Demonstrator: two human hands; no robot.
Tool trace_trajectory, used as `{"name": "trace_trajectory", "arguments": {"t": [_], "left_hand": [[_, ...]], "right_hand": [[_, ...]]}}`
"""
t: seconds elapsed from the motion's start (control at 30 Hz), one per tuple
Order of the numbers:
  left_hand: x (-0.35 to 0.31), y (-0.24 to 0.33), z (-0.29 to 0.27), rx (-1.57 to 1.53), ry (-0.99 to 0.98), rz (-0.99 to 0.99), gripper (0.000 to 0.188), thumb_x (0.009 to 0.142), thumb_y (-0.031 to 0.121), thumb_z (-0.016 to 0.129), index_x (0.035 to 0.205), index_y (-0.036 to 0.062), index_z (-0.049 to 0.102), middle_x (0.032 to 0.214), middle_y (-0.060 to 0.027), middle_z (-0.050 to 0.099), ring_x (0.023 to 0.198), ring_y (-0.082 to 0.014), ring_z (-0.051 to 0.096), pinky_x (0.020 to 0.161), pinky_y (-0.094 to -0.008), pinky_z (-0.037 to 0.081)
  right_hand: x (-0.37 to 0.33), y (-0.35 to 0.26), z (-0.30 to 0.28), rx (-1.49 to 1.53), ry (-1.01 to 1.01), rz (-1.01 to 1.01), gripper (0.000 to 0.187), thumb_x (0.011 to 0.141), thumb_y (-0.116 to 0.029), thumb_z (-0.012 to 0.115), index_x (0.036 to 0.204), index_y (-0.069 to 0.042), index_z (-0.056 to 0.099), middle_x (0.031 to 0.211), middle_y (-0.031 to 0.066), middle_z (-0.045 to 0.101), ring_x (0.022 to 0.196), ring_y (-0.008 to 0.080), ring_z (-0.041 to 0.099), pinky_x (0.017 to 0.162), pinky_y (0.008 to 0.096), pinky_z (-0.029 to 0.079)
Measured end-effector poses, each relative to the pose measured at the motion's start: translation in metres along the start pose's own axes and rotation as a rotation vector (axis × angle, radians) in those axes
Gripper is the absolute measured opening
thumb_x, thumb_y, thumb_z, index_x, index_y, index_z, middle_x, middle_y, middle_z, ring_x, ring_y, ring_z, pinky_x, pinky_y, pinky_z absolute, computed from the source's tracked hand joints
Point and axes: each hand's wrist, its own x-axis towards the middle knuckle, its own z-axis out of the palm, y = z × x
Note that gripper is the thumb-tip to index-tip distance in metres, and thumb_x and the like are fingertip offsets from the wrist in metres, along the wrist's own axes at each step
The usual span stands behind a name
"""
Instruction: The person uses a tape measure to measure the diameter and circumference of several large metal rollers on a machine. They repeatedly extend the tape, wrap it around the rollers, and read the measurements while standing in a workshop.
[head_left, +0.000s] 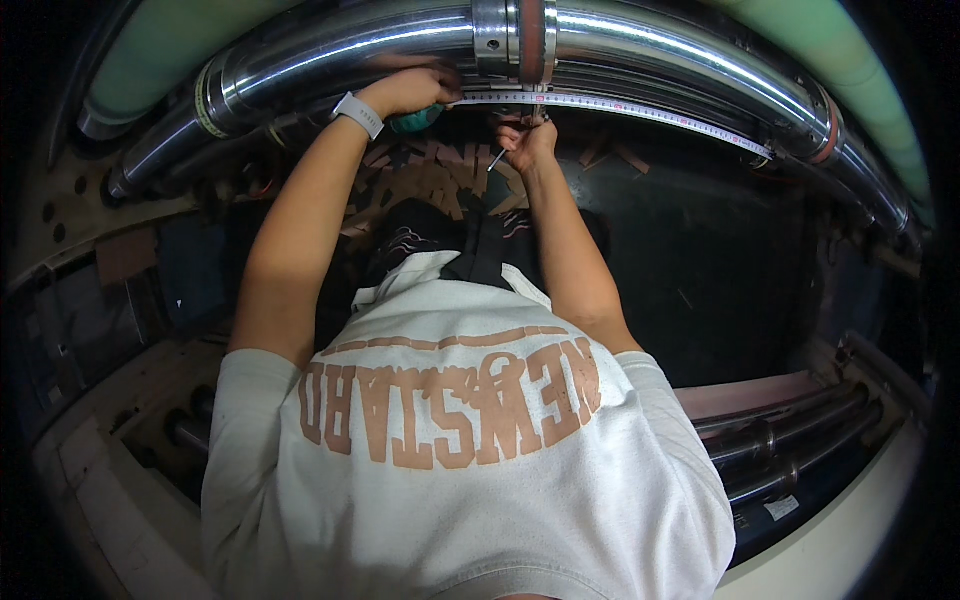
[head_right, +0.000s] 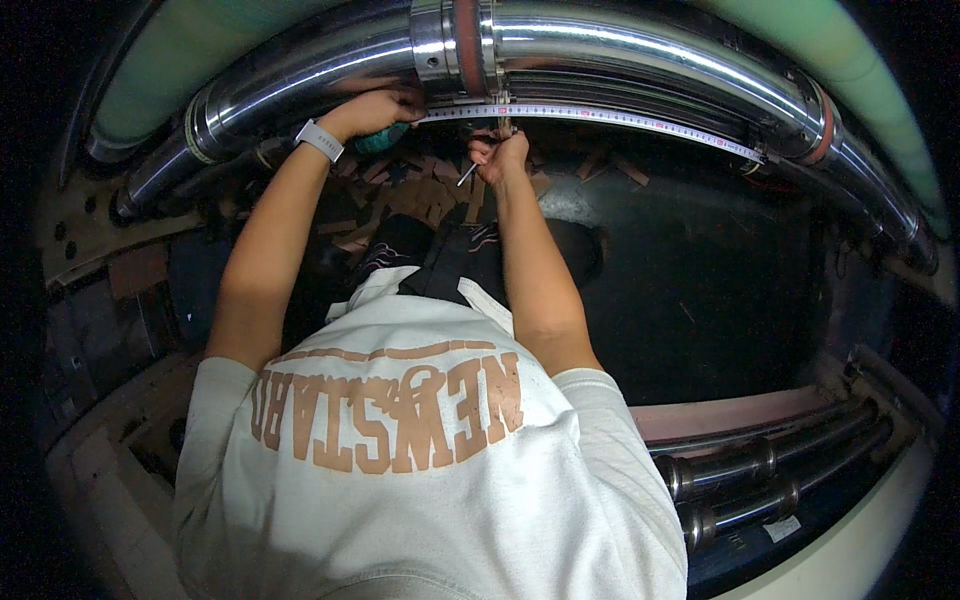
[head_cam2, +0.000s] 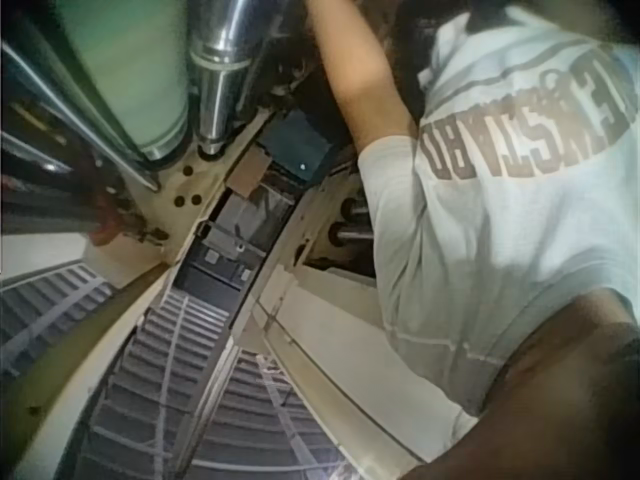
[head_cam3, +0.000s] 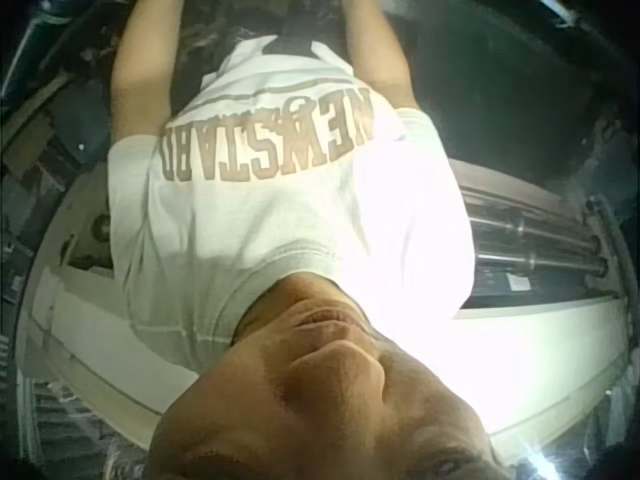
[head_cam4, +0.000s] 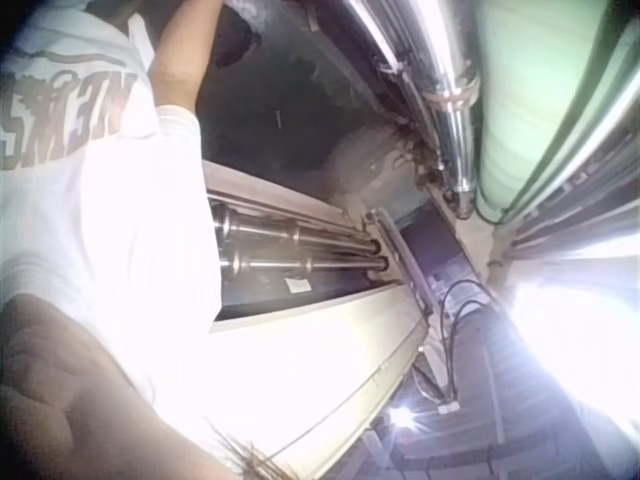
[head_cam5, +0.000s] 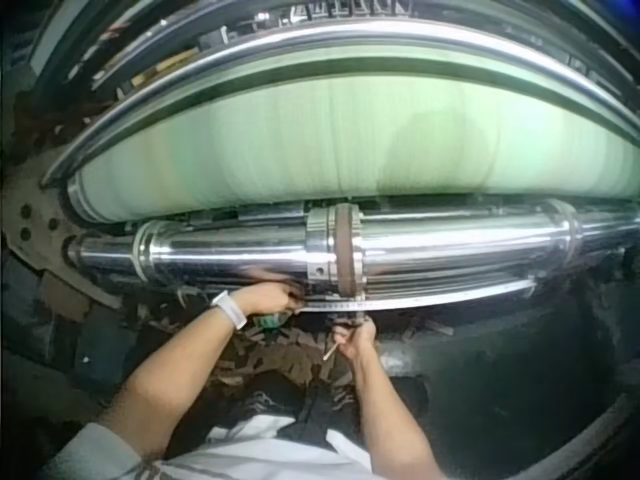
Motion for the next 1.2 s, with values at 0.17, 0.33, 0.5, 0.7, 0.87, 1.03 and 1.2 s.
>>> {"name": "trace_trajectory", "arguments": {"t": [0.17,0.33,0.5,0.7,0.87,1.03,1.2], "left_hand": [[-0.002,0.005,-0.004,0.093,-0.023,0.020,0.030,0.080,0.010,0.045,0.105,0.0176,0.060,0.122,-0.0092,0.045,0.109,-0.0255,0.045,0.094,-0.0303,0.036],[0.000,0.004,-0.002,0.025,-0.026,-0.015,0.030,0.081,0.011,0.045,0.107,0.0180,0.059,0.123,-0.0093,0.045,0.110,-0.0257,0.045,0.094,-0.0305,0.035],[-0.001,0.005,-0.001,0.016,-0.029,-0.039,0.030,0.082,0.011,0.043,0.108,0.0172,0.058,0.122,-0.0097,0.045,0.112,-0.0256,0.043,0.095,-0.0305,0.033],[0.010,-0.010,0.011,-0.137,-0.044,-0.098,0.029,0.084,0.013,0.041,0.109,0.0163,0.057,0.123,-0.0098,0.045,0.112,-0.0257,0.043,0.096,-0.0309,0.032],[0.003,0.003,0.002,-0.222,-0.003,-0.172,0.028,0.084,0.016,0.042,0.109,0.0139,0.057,0.122,-0.0099,0.046,0.111,-0.0253,0.043,0.095,-0.0303,0.033],[0.001,-0.002,0.001,-0.059,-0.005,-0.032,0.028,0.084,0.017,0.043,0.108,0.0138,0.057,0.119,-0.0096,0.047,0.110,-0.0246,0.044,0.093,-0.0298,0.034],[0.004,-0.011,0.015,-0.171,0.047,-0.062,0.026,0.082,0.016,0.045,0.103,0.0127,0.059,0.116,-0.0098,0.050,0.105,-0.0248,0.048,0.090,-0.0313,0.037]], "right_hand": [[0.003,0.000,-0.002,0.021,-0.001,-0.005,0.009,0.070,-0.014,0.033,0.070,-0.006,0.035,0.059,0.0072,0.036,0.044,0.0158,0.029,0.037,0.0258,0.019],[0.005,-0.001,-0.004,0.026,0.002,-0.003,0.008,0.070,-0.014,0.032,0.069,-0.006,0.033,0.058,0.0067,0.034,0.044,0.0158,0.028,0.037,0.0261,0.018],[0.001,0.000,-0.001,0.010,0.003,-0.017,0.008,0.070,-0.014,0.032,0.070,-0.006,0.033,0.059,0.0069,0.034,0.044,0.0156,0.028,0.036,0.0258,0.018],[0.013,-0.002,-0.009,-0.008,0.002,-0.002,0.029,0.085,-0.029,0.019,0.074,-0.008,0.034,0.062,0.0075,0.038,0.045,0.0166,0.029,0.036,0.0270,0.018],[0.008,0.000,-0.005,-0.017,-0.012,-0.017,0.009,0.070,-0.015,0.032,0.072,-0.006,0.032,0.059,0.0059,0.032,0.045,0.0158,0.028,0.036,0.0246,0.018],[0.006,-0.006,-0.007,-0.158,-0.031,0.029,0.025,0.082,-0.023,0.024,0.082,-0.004,0.041,0.068,0.0130,0.048,0.045,0.0162,0.032,0.035,0.0253,0.020],[-0.024,-0.020,-0.007,-0.661,0.190,-0.065,0.036,0.091,-0.029,0.024,0.086,-0.003,0.048,0.069,0.0139,0.060,0.044,0.0139,0.035,0.035,0.0257,0.025]]}}
